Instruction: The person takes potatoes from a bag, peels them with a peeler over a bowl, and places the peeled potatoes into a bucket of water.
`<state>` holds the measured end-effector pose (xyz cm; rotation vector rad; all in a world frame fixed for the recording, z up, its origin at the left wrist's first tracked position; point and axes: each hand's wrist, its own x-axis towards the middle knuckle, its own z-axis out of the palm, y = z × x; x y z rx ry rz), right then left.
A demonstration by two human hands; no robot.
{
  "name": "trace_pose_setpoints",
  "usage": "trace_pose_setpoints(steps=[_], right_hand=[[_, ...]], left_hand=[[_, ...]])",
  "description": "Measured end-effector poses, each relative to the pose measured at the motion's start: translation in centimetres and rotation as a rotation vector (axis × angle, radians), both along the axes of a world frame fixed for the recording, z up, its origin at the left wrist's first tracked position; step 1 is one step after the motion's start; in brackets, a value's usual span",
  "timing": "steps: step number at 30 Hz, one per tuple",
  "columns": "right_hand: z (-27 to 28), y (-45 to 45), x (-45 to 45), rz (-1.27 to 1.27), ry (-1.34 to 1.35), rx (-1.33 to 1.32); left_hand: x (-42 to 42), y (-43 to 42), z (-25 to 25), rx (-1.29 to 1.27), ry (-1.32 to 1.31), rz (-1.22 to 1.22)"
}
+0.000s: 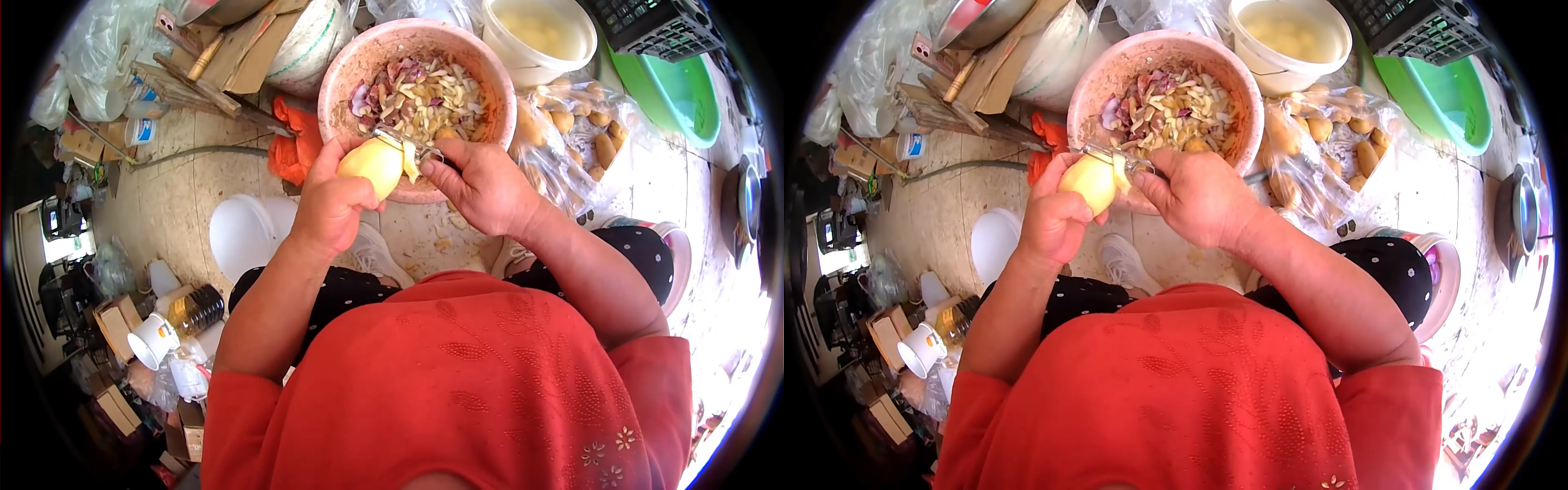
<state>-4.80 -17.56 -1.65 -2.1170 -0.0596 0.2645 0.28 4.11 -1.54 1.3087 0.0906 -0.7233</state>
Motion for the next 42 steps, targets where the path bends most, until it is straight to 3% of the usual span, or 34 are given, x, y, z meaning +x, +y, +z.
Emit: trace_pose_setpoints(steps=[2,5,9,11,14,18,20,23,26,27,29,31,34,37,39,42], right_hand=[[-1.4,-0.6,0.1,0.000,0.023,-0.066],[-5.0,-0.6,0.2,0.075,0.190,-0.270],[-2.4,-0.8,0.6,-0.011,0.123,-0.180],[-0.6,-0.3,0.5,-0.113,0.049,-0.009],[1.0,0.4,-0.3,-0.078,-0.050,0.085],[-1.0,0.4,-0.4,-0.036,-0.029,0.000],[-3.9,-0.2,0.4,-0.038,0.190,-0.223],[-3.1,-0.6,0.5,-0.097,0.149,-0.151],[-3.1,-1.3,1.2,-0.128,0.131,-0.103],[-2.9,-1.2,1.1,-0.133,0.133,-0.107],[-2.1,-0.6,1.0,-0.237,0.424,0.540],[-1.1,0.0,0.7,-0.221,0.476,0.802],[-0.1,-0.2,0.5,-0.225,0.673,0.740],[-3.5,-0.4,0.5,-0.256,0.696,0.833],[-4.7,-1.0,0.7,-0.270,0.692,0.859],[-4.8,-2.9,2.2,-0.471,0.561,0.849]], left_hand=[[-0.1,0.2,0.0,-0.142,-0.052,-0.134],[-0.1,-0.4,0.7,-0.347,-0.094,-0.125],[0.4,-0.3,0.8,-0.281,-0.009,-0.031],[0.5,-0.2,0.6,-0.300,0.032,-0.003],[1.0,0.3,0.2,-0.257,0.153,0.046],[0.5,0.5,-0.7,-0.328,0.123,-0.108],[0.0,-0.1,-0.3,-0.401,0.074,-0.194],[-0.2,-0.5,0.6,-0.495,0.055,-0.121],[0.8,-0.4,0.7,-0.485,0.210,-0.046],[0.5,-0.6,0.8,-0.334,0.161,-0.034],[-0.2,-1.2,0.7,-0.050,0.057,0.004],[-1.0,-1.8,0.0,0.040,-0.037,-0.090],[-1.6,-2.2,-0.6,0.184,-0.143,-0.232],[-1.6,-2.3,-1.1,0.304,-0.196,-0.325],[-1.7,-2.7,-1.2,0.657,-0.566,-0.422],[-1.3,-3.0,0.6,0.660,-0.478,-0.451]])
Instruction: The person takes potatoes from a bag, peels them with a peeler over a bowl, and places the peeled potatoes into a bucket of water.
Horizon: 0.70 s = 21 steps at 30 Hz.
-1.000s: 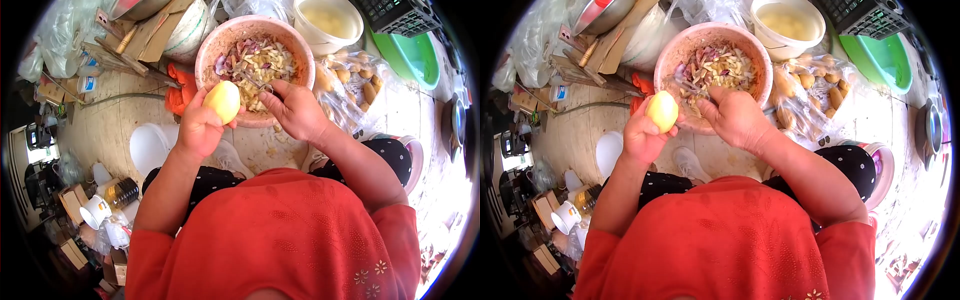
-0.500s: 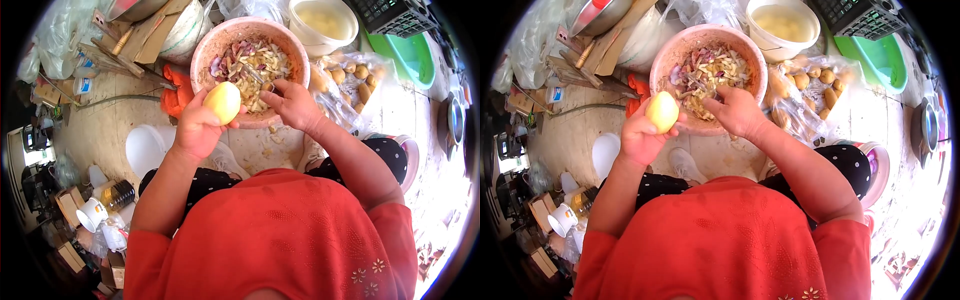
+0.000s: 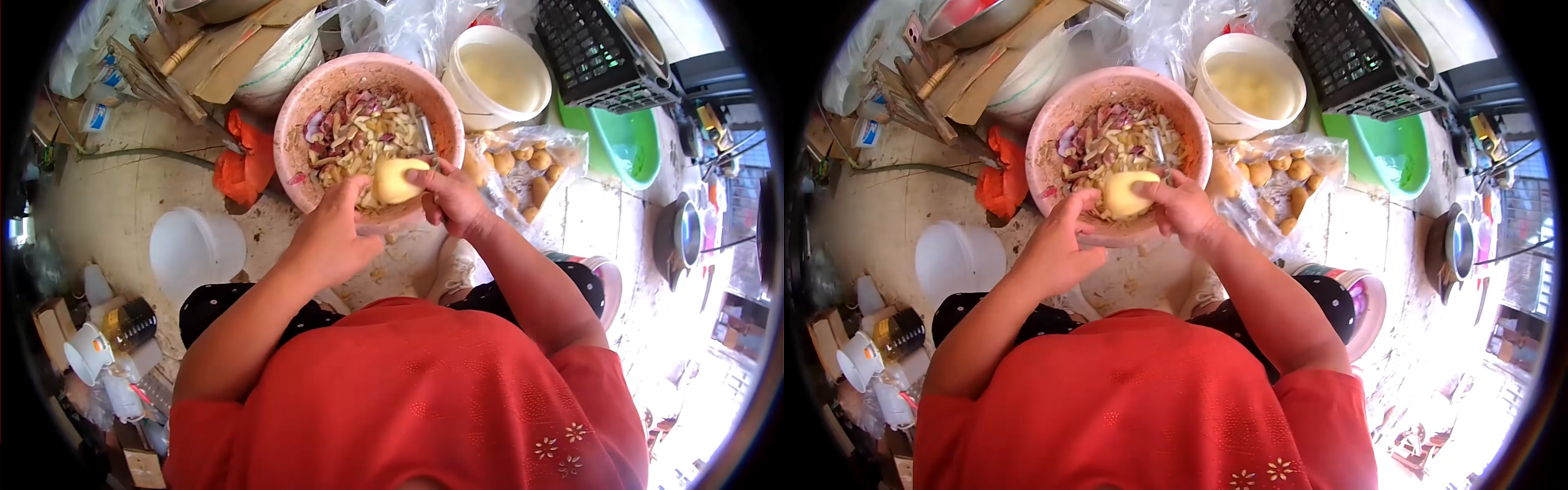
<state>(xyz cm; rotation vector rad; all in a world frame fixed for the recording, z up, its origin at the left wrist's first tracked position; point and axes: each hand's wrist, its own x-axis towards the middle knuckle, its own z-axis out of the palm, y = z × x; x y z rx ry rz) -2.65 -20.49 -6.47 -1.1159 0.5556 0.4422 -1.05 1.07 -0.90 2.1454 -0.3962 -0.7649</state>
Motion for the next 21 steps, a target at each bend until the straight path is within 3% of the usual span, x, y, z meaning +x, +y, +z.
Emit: trace_pose_setpoints(steps=[3,11,15,17,21], right_hand=[[-1.5,-4.6,2.9,-0.183,0.006,-0.177],[-4.3,-15.5,11.0,-0.623,0.042,-0.762],[-6.7,-17.6,12.2,-0.545,-0.002,-1.013],[-6.8,-17.5,12.8,-0.548,0.106,-1.004],[-7.6,-15.2,12.7,-0.348,-0.098,-1.250]], left_hand=[[0.0,0.1,1.4,0.003,0.068,-0.034],[-1.6,1.3,1.1,0.125,-0.138,-0.216],[-1.8,2.1,0.5,0.211,-0.237,-0.210],[-1.6,2.4,0.5,0.211,-0.245,-0.182],[-1.3,2.4,0.6,0.226,-0.248,-0.160]])
